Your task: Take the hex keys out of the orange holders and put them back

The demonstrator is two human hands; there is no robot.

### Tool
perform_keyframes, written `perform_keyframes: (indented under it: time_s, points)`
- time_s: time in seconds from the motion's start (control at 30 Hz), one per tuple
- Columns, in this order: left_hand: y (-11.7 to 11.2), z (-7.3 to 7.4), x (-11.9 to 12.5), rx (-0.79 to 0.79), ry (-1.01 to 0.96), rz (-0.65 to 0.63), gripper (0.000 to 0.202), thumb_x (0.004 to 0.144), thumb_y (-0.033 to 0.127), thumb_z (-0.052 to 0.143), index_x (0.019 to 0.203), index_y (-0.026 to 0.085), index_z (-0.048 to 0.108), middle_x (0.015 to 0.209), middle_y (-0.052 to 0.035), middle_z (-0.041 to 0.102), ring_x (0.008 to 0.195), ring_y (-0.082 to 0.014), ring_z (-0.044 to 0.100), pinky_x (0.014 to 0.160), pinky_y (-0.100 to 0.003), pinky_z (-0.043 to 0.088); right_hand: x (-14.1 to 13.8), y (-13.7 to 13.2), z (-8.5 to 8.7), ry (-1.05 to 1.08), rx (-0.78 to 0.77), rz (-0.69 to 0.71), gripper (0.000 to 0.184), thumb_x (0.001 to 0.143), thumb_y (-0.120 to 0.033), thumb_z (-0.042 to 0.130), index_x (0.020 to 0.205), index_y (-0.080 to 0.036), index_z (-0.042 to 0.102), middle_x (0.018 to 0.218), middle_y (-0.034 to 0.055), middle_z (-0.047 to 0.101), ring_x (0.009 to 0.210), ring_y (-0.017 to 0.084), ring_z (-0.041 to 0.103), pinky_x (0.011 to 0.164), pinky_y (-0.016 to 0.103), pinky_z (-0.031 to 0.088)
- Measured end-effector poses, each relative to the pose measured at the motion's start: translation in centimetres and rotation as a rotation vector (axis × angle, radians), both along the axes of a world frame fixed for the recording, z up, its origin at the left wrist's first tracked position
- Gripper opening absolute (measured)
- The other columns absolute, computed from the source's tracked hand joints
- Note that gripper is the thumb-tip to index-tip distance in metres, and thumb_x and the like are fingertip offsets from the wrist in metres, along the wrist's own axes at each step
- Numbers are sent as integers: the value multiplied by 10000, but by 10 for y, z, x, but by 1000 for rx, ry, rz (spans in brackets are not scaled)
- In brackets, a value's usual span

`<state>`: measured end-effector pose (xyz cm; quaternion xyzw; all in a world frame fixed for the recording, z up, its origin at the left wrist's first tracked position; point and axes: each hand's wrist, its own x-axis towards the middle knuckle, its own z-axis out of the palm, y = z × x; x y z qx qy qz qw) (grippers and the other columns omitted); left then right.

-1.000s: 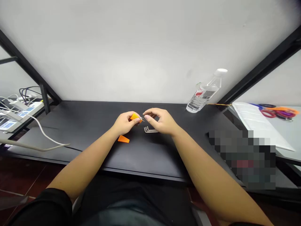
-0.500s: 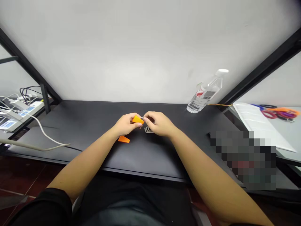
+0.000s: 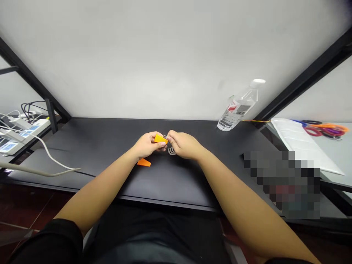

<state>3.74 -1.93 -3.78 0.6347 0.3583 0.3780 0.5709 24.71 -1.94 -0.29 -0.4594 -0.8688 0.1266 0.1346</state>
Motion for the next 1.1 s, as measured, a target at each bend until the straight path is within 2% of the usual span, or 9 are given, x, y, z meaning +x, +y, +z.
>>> perform_keyframes:
  time_s: [0.1, 0.23, 0.33, 0.57, 0.7, 0.77, 0.87, 0.97, 1.1]
  points:
    - [3, -3, -2, 17, 16, 12, 307, 804, 374, 768, 974, 152, 640, 830, -59, 717, 765, -170, 692, 755, -324, 542, 9, 3, 5, 41, -120, 15, 371, 1039, -462, 333, 969, -216, 601, 882, 56, 704, 708, 177, 576, 616, 285, 333]
    - [7, -6, -5, 78, 86, 76, 258, 800, 342, 754, 958, 165, 653, 855, -59, 727, 759, -171, 688, 773, -333, 539, 28, 12, 7, -57, -304, 29, 438, 864, -653, 591, 959, -229, 650, 874, 32, 698, 710, 175, 581, 602, 279, 358]
    - [7, -5, -6, 123, 153, 117, 227, 799, 328, 739, 953, 180, 662, 847, -49, 732, 768, -178, 693, 793, -335, 536, 36, 16, 6, -165, -380, 39, 403, 770, -601, 705, 947, -239, 680, 865, 23, 691, 708, 175, 580, 596, 283, 369]
    - [1, 4, -5, 200, 243, 78, 186, 821, 324, 693, 948, 191, 671, 864, -38, 739, 811, -184, 695, 834, -328, 524, 26, 7, 8, -224, -455, 35, 203, 714, -432, 749, 784, -255, 679, 704, -6, 650, 600, 164, 536, 530, 295, 350]
    - [0, 5, -6, 218, 271, 75, 185, 830, 320, 683, 968, 196, 671, 879, -40, 742, 826, -189, 692, 834, -331, 519, 27, 4, 9, -179, -422, 84, 64, 702, -276, 711, 700, -248, 654, 658, -13, 649, 547, 153, 524, 492, 292, 337]
    - [1, 5, -6, 234, 283, 88, 190, 830, 318, 684, 974, 195, 673, 887, -43, 745, 834, -192, 691, 838, -334, 515, 31, 5, 11, -109, -353, 119, 38, 711, -254, 693, 705, -238, 658, 682, -8, 667, 555, 149, 536, 503, 287, 355]
    - [1, 5, -5, 256, 289, 100, 193, 816, 316, 697, 961, 190, 678, 884, -44, 746, 827, -192, 687, 844, -334, 511, 38, 8, 16, 98, -155, 131, 76, 783, -290, 654, 786, -222, 689, 746, 12, 698, 628, 161, 584, 583, 288, 421]
    - [1, 5, -4, 248, 279, 89, 196, 808, 314, 705, 955, 187, 680, 868, -42, 744, 808, -187, 685, 833, -331, 514, 37, 7, 19, 410, 17, 66, 196, 893, -354, 591, 947, -206, 709, 881, 53, 744, 757, 189, 650, 709, 310, 491]
    - [0, 5, -4, 224, 261, 75, 221, 809, 329, 713, 969, 179, 684, 878, -51, 747, 802, -189, 691, 816, -330, 520, 25, 0, 16, 651, 85, 48, 269, 963, -414, 553, 1046, -202, 697, 999, 85, 750, 851, 204, 682, 792, 334, 528]
